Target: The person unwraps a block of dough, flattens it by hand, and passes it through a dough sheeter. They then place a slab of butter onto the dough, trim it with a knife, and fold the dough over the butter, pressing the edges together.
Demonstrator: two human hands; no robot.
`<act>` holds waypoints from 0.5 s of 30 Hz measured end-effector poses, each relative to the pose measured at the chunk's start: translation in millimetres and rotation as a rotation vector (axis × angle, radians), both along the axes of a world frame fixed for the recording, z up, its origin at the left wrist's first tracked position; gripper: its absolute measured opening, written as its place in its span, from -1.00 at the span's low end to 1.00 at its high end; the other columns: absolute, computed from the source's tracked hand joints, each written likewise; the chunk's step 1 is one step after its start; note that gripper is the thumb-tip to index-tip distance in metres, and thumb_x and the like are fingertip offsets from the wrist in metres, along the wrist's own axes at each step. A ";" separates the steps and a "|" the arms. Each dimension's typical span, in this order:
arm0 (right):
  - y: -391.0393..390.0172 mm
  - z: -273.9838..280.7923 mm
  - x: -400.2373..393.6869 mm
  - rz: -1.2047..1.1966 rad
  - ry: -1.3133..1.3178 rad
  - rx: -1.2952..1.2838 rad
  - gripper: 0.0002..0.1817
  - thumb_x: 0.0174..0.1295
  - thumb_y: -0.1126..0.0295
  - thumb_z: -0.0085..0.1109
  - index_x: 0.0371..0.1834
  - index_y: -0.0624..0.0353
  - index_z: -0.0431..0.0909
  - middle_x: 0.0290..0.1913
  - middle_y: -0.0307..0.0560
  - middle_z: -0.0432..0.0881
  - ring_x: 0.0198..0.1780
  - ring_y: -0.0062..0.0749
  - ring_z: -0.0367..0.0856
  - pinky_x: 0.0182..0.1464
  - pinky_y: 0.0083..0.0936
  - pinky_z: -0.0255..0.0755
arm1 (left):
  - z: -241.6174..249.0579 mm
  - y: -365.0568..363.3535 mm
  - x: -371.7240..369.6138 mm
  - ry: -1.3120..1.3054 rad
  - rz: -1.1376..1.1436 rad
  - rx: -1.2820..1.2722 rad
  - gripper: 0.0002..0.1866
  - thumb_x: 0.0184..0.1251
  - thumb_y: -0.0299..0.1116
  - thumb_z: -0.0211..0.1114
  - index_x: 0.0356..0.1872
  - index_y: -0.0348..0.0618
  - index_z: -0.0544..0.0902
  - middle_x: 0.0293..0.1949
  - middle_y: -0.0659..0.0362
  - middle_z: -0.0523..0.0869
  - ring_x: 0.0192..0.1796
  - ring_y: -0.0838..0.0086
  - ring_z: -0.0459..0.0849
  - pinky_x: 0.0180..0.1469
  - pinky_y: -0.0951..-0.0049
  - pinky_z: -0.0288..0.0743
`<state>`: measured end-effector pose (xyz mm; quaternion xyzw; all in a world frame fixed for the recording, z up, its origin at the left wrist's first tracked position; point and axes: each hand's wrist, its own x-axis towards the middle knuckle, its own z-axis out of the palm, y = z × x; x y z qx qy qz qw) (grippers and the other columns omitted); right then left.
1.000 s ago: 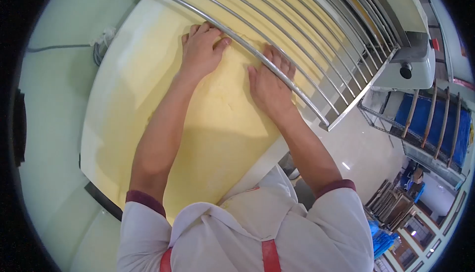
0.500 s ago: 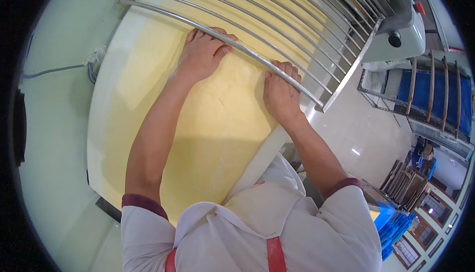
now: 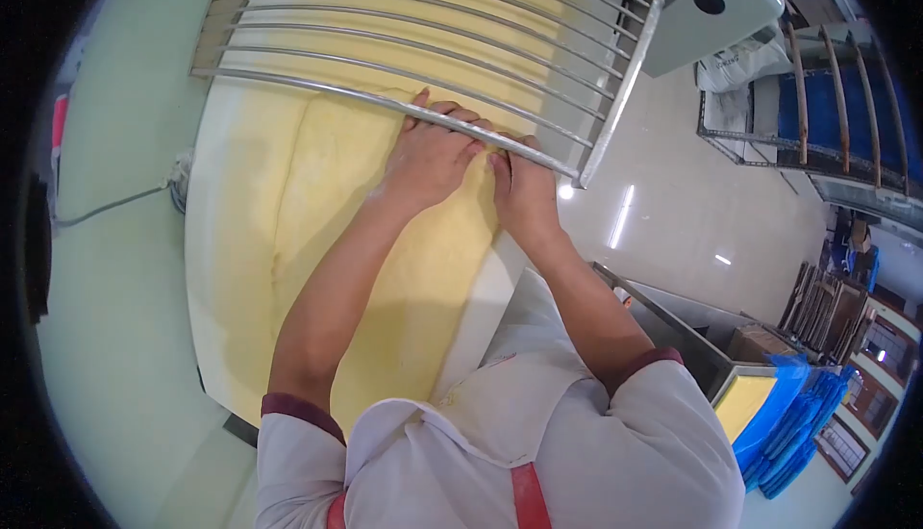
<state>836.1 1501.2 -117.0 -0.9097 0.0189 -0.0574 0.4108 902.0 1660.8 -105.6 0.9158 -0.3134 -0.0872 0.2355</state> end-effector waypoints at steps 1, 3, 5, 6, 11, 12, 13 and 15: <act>-2.8 1.5 -2.6 0.001 0.033 0.057 -0.77 0.25 0.54 0.14 -0.04 0.36 0.50 -0.22 0.22 0.51 -0.20 0.14 0.52 -0.14 -0.18 0.39 | -3.4 -0.7 -0.7 -0.037 0.012 -0.024 -0.72 0.39 -0.24 0.12 0.09 0.14 0.56 0.05 0.28 0.57 0.26 0.37 0.42 0.51 -0.01 -0.12; -8.1 3.0 -15.0 -0.011 -0.009 0.152 -0.67 0.25 0.58 0.13 0.09 0.36 0.47 -0.24 0.14 0.56 -0.28 -0.06 0.60 -0.18 -0.33 0.46 | -6.0 -3.1 -4.2 -0.097 0.024 -0.047 -0.72 0.39 -0.23 0.12 0.09 0.15 0.57 0.05 0.29 0.57 0.27 0.37 0.41 0.50 -0.04 -0.13; -18.9 3.6 -43.1 -0.086 0.254 0.384 -0.64 0.27 0.60 0.12 0.14 0.37 0.45 -0.29 0.05 0.59 -0.34 -0.28 0.63 -0.25 -0.44 0.49 | -5.4 -2.8 -5.3 -0.118 0.022 -0.058 -0.73 0.40 -0.21 0.12 0.07 0.15 0.59 0.04 0.29 0.57 0.27 0.36 0.40 0.50 -0.07 -0.15; -21.9 6.6 -47.7 -0.118 0.384 0.496 -0.63 0.28 0.61 0.11 0.17 0.37 0.44 -0.31 0.01 0.60 -0.36 -0.39 0.64 -0.28 -0.50 0.50 | -3.5 -2.7 -5.2 -0.108 0.017 -0.060 -0.73 0.40 -0.20 0.12 0.07 0.15 0.60 0.04 0.30 0.57 0.27 0.35 0.40 0.50 -0.08 -0.16; -6.2 5.4 -26.9 -0.134 0.356 0.670 -0.61 0.30 0.59 0.11 0.20 0.42 0.41 -0.39 -0.07 0.62 -0.42 -0.58 0.63 -0.39 -0.60 0.51 | -1.4 -8.1 -1.5 -0.073 -0.004 -0.015 -0.76 0.38 -0.16 0.15 -0.01 0.15 0.65 0.01 0.31 0.56 0.27 0.34 0.39 0.49 -0.12 -0.18; -5.6 2.5 -23.3 -0.119 0.320 0.700 -0.61 0.30 0.58 0.12 0.20 0.43 0.41 -0.39 -0.07 0.62 -0.43 -0.57 0.63 -0.40 -0.60 0.52 | -2.1 -8.0 -1.1 -0.069 0.004 -0.032 -0.76 0.37 -0.16 0.16 -0.03 0.14 0.65 0.00 0.31 0.57 0.27 0.35 0.39 0.49 -0.12 -0.18; -6.2 5.4 -21.9 -0.147 0.350 0.740 -0.62 0.31 0.58 0.11 0.18 0.43 0.41 -0.40 -0.07 0.62 -0.43 -0.57 0.63 -0.41 -0.60 0.53 | -2.7 -6.8 -2.1 -0.061 0.011 -0.049 -0.77 0.36 -0.15 0.17 -0.04 0.14 0.66 -0.01 0.31 0.57 0.27 0.35 0.39 0.49 -0.12 -0.18; -10.1 15.0 -17.3 -0.196 0.411 0.813 -0.65 0.32 0.57 0.09 0.16 0.44 0.41 -0.41 -0.08 0.62 -0.45 -0.57 0.63 -0.43 -0.61 0.54 | -1.9 -7.2 -1.1 -0.052 0.016 -0.024 -0.77 0.35 -0.15 0.19 -0.05 0.12 0.66 -0.03 0.31 0.57 0.26 0.34 0.40 0.49 -0.13 -0.19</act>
